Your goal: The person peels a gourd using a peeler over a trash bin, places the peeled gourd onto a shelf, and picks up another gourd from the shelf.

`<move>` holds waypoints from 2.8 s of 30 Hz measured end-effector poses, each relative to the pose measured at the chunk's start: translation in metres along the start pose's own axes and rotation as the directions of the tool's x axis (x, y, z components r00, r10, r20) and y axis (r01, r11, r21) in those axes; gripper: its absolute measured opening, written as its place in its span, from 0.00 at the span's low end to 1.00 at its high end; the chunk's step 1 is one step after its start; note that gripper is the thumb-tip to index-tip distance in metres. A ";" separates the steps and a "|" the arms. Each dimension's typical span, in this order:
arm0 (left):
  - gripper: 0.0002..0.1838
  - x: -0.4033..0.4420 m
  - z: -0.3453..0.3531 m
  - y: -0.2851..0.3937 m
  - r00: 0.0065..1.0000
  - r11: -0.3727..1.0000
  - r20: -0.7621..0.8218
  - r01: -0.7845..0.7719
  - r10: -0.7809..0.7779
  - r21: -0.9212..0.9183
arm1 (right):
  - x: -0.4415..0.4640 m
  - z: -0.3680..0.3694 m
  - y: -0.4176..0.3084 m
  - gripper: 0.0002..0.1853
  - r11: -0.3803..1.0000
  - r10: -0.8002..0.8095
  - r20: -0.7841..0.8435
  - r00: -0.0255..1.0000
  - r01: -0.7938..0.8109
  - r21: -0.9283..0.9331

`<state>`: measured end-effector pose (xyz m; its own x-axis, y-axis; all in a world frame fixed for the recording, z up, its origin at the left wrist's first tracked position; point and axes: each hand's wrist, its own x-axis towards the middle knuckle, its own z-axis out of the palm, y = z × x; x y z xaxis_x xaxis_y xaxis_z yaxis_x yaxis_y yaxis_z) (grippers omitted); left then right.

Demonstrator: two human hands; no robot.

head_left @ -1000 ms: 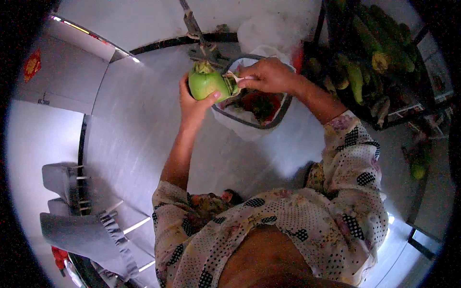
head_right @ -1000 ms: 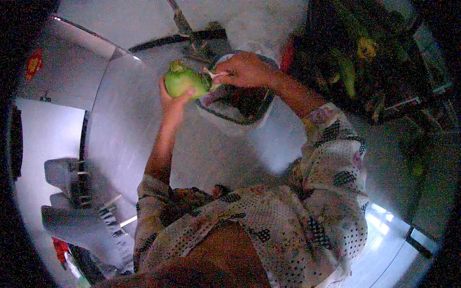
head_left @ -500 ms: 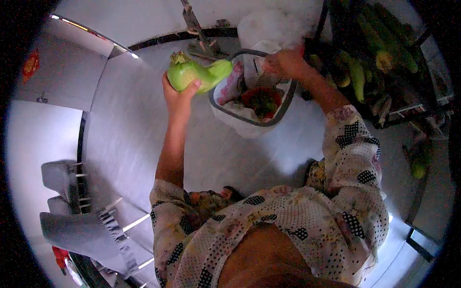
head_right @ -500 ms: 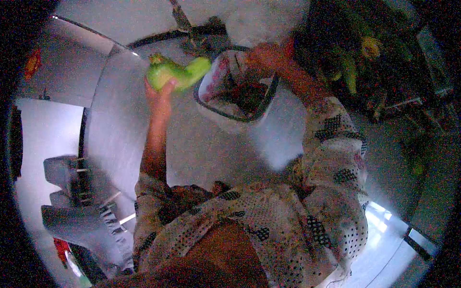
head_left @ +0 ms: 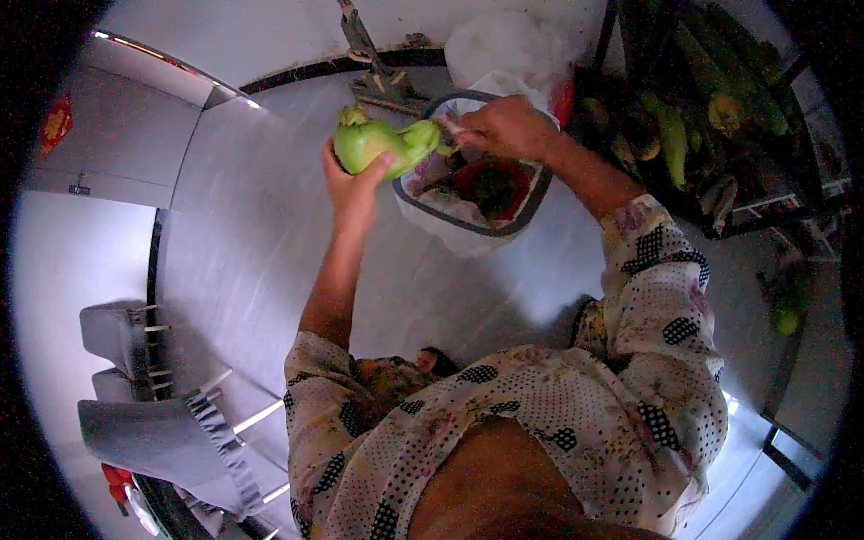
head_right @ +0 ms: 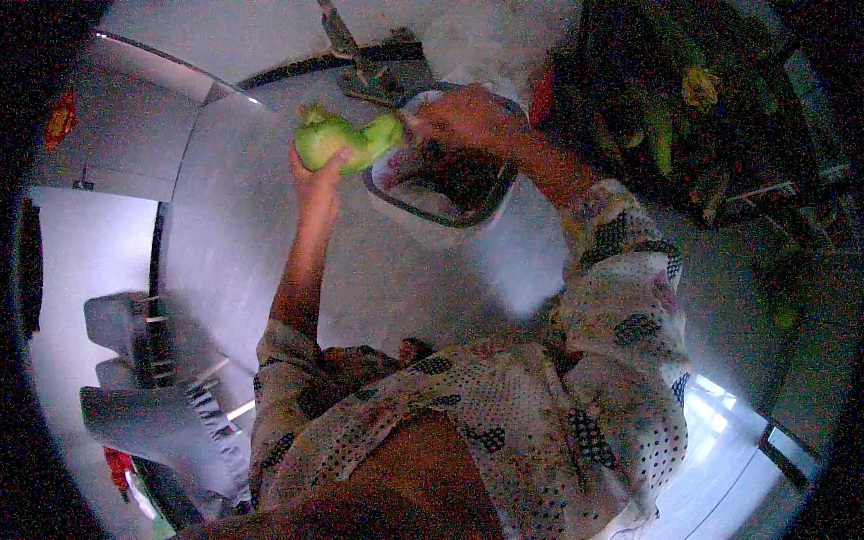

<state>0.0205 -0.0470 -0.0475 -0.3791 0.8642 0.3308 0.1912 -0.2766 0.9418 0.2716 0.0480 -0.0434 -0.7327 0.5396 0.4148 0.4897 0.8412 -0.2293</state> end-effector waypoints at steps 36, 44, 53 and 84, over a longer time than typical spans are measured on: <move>0.50 -0.019 -0.020 0.040 0.713 0.787 0.535 -0.602 0.453 0.136 | -0.032 -0.019 0.055 0.16 0.910 0.048 0.317 0.947 -0.172 0.377; 0.49 -0.015 -0.014 0.029 0.888 0.888 0.336 -0.399 0.314 0.227 | -0.012 -0.011 0.028 0.24 0.818 -0.032 0.176 0.984 -0.075 0.571; 0.38 -0.008 -0.032 0.005 0.980 0.959 0.189 -0.005 0.061 -0.283 | -0.021 -0.022 0.028 0.12 0.898 0.140 0.185 0.973 -0.203 0.390; 0.27 -0.014 -0.023 0.010 0.932 0.661 0.200 0.357 -0.303 -0.660 | -0.019 -0.014 0.025 0.13 0.941 0.057 0.069 0.996 -0.077 0.330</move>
<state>0.0066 -0.0715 -0.0412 -0.2304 0.9730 0.0104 -0.6067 -0.1520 0.7803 0.3041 0.0587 -0.0451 -0.7342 0.5880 0.3394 0.3610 0.7615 -0.5384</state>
